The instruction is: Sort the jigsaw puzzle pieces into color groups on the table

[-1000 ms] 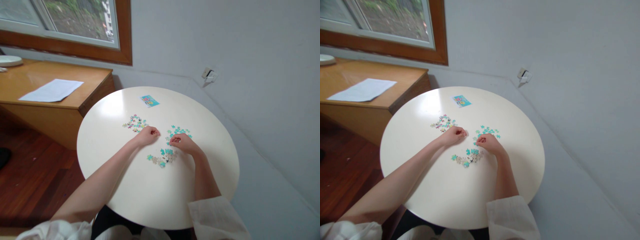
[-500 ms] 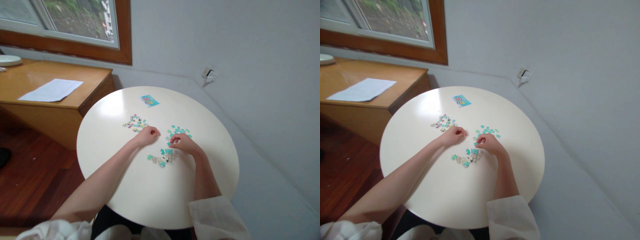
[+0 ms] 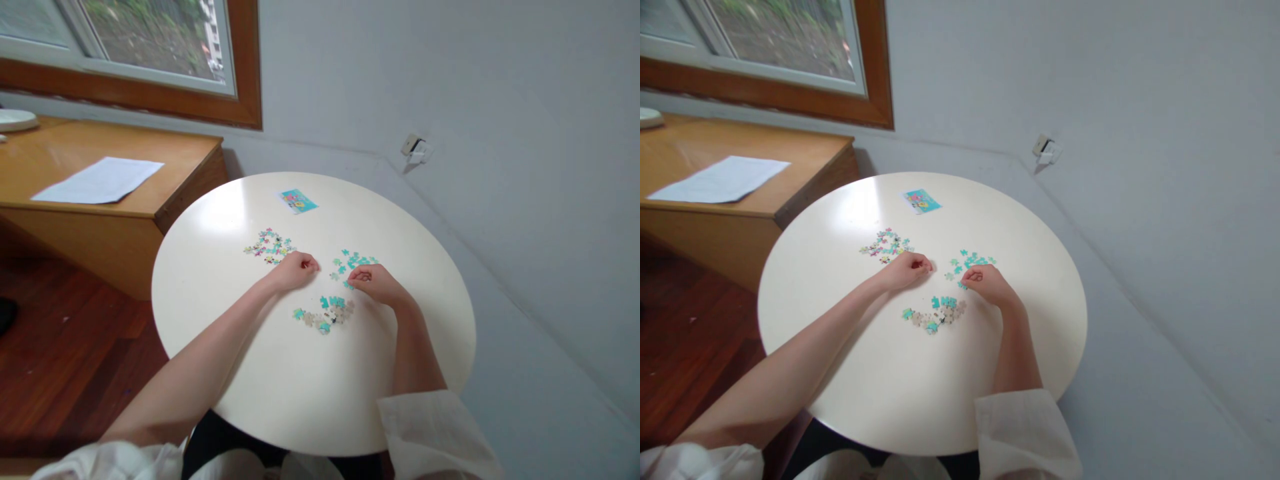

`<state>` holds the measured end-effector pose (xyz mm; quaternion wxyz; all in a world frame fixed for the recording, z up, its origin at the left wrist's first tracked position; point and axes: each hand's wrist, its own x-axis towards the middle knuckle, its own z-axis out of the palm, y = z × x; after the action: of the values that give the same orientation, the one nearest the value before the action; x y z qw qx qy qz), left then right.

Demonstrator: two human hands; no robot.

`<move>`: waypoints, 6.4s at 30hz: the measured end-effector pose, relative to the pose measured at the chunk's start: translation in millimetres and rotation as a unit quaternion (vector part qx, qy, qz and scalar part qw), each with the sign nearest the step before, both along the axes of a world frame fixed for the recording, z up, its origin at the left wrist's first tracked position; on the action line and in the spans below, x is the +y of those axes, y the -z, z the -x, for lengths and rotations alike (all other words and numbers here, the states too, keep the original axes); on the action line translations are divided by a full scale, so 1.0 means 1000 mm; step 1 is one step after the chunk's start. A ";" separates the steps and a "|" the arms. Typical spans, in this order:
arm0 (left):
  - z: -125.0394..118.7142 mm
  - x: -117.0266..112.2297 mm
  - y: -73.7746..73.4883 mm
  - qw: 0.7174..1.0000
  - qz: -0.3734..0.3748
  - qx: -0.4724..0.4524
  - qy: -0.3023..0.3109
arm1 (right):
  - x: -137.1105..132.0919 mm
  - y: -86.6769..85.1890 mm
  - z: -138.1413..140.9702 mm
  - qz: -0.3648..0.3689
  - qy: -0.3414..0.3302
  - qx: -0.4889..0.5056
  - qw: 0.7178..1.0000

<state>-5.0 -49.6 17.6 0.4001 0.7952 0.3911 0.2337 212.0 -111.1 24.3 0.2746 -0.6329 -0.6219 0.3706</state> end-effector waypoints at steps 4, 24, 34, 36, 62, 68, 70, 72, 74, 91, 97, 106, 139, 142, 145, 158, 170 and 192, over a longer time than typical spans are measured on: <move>0.000 0.000 0.001 1.000 -0.002 0.003 0.001 | 0.001 0.002 -0.001 0.011 0.010 -0.004 1.000; 0.000 -0.001 -0.001 1.000 0.005 0.009 -0.004 | 0.001 0.004 -0.001 -0.014 0.018 -0.068 0.997; 0.000 -0.001 -0.001 1.000 -0.001 0.007 0.001 | -0.010 -0.015 0.014 0.082 -0.085 0.014 0.993; 0.000 -0.001 -0.002 1.000 -0.001 0.005 -0.001 | -0.012 -0.017 0.015 0.097 -0.098 0.021 0.990; 0.000 -0.001 -0.002 1.000 -0.004 0.004 -0.009 | -0.012 -0.017 0.020 0.139 -0.137 -0.026 0.981; 0.000 0.000 -0.002 1.000 -0.005 0.004 0.000 | -0.011 -0.013 0.018 0.114 -0.168 -0.042 0.978; 0.000 0.000 -0.002 1.000 -0.004 0.005 0.000 | -0.011 -0.012 0.018 0.119 -0.171 -0.049 0.977; 0.000 0.000 -0.002 1.000 -0.004 0.007 -0.002 | -0.011 -0.012 0.018 0.124 -0.173 -0.047 0.976; 0.000 0.000 -0.002 1.000 -0.005 0.008 -0.004 | -0.011 -0.012 0.019 0.127 -0.175 -0.039 0.975; 0.001 0.000 -0.001 1.000 -0.015 0.026 -0.004 | -0.014 -0.025 0.026 0.128 -0.165 0.020 0.978; 0.001 0.001 0.002 1.000 -0.013 0.015 0.000 | -0.008 -0.018 0.025 0.046 -0.070 0.084 0.993; 0.000 0.001 0.002 1.000 -0.006 0.019 0.004 | 0.008 -0.002 0.010 -0.122 0.202 0.182 0.955; 0.000 0.000 0.001 0.999 -0.011 0.032 0.003 | 0.004 0.000 0.017 -0.116 0.048 -0.048 0.991; -0.001 0.001 0.003 1.000 -0.012 0.026 0.003 | -0.001 -0.006 0.023 -0.077 -0.048 -0.033 0.995; -0.001 0.001 0.003 1.000 -0.011 0.021 0.003 | -0.005 -0.011 0.027 -0.035 -0.115 -0.045 0.992; -0.001 0.003 0.006 1.000 -0.017 0.022 0.001 | -0.007 -0.015 0.027 -0.020 -0.201 -0.076 0.976; 0.000 0.002 0.006 0.999 -0.025 0.026 0.002 | -0.008 -0.020 0.032 -0.020 -0.141 -0.004 0.990; -0.002 0.000 0.002 1.000 -0.018 0.025 0.004 | 0.020 0.022 0.030 -0.168 0.205 0.092 0.960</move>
<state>-3.3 -49.8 15.5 0.3768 0.8094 0.3933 0.2195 182.5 -91.2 2.4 0.5031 -0.6545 -0.5045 0.2530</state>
